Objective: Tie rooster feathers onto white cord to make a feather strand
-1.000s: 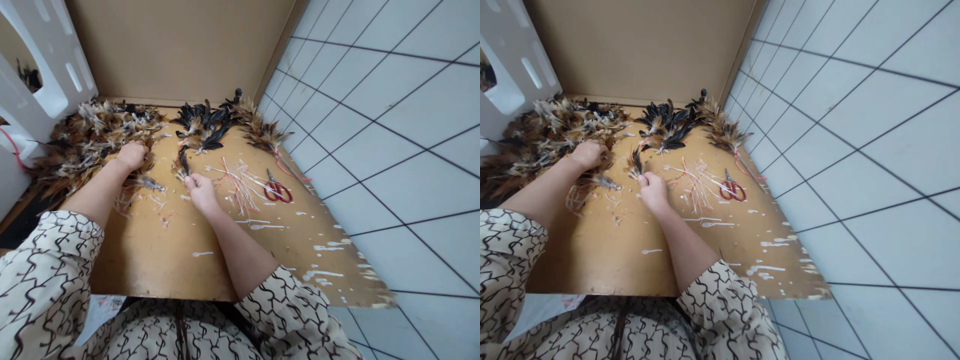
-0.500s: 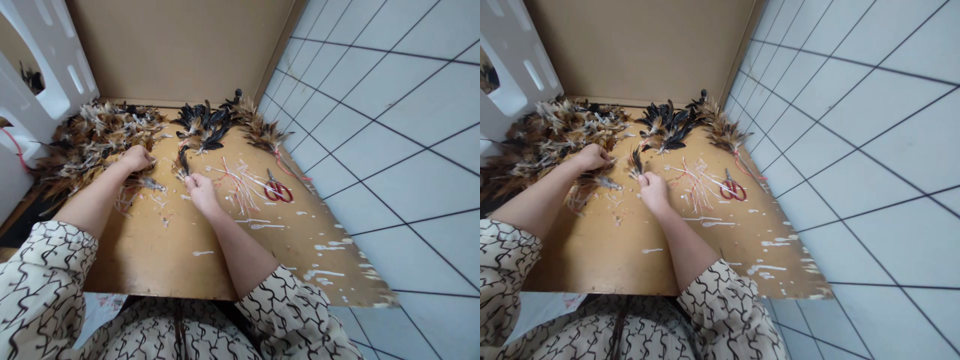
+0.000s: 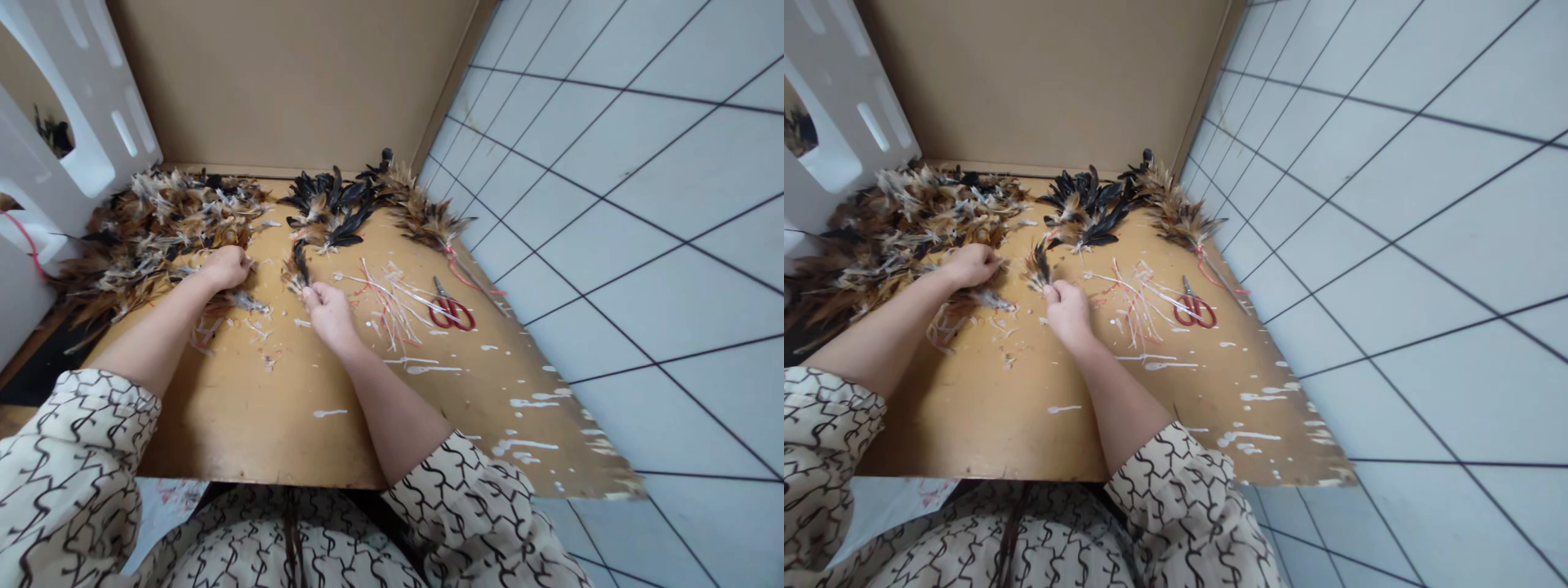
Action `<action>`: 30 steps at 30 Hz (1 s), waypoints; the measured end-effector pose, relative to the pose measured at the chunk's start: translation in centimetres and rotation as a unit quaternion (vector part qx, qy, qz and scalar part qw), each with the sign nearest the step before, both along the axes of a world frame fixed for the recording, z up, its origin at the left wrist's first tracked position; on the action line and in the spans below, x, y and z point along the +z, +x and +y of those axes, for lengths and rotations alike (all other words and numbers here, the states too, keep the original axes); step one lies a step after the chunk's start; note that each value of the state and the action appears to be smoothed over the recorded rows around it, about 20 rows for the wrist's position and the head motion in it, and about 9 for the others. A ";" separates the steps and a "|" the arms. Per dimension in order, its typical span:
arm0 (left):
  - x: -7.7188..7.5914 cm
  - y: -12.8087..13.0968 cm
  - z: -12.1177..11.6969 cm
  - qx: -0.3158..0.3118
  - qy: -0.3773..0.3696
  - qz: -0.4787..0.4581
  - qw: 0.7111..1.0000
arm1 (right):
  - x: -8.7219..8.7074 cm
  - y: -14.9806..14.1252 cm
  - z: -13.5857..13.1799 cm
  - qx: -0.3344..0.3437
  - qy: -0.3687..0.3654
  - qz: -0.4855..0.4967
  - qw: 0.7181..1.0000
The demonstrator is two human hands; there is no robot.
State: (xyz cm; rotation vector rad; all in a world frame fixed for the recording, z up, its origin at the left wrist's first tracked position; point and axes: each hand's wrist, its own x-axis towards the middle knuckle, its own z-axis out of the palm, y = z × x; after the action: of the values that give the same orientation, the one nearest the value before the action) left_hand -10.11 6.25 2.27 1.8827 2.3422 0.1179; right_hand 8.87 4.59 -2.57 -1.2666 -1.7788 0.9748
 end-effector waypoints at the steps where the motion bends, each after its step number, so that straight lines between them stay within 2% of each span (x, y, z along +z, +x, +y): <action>1: 0.1 -0.2 -0.1 -0.007 0.017 -0.026 0.999 | 0.1 0.0 0.0 0.000 0.000 0.000 1.000; 5: 0.3 -1.3 -0.3 0.010 0.077 -0.172 0.982 | 0.2 0.0 0.0 0.002 -0.001 0.000 1.000; 9: 0.6 -1.4 -1.0 0.027 0.083 -0.305 0.948 | 0.2 0.0 -0.1 -0.002 -0.012 0.007 1.000; 13: 1.4 -0.1 -2.6 -0.056 0.049 -0.394 0.916 | 0.5 0.0 0.0 -0.006 -0.033 0.048 0.998; 16: 1.8 1.1 -4.1 -0.148 -0.001 -0.403 0.903 | 0.7 0.0 0.1 -0.024 -0.052 0.100 0.993; 19: 1.5 2.3 -5.3 -0.210 -0.051 -0.387 0.896 | 1.0 -0.2 -0.1 -0.029 -0.067 0.140 0.987; 24: 0.4 3.3 -6.5 -0.225 -0.041 -0.321 0.919 | 1.2 -0.8 -1.0 0.020 -0.062 0.120 0.991; 30: -0.3 3.3 -6.7 -0.231 -0.034 -0.250 0.940 | 0.0 -1.1 -1.4 0.052 -0.003 0.037 0.998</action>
State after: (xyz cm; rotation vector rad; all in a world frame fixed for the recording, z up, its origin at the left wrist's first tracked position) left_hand -6.86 -0.49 2.02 2.0145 1.5234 0.4025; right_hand 7.73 3.22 -2.55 -1.1370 -1.7998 1.0714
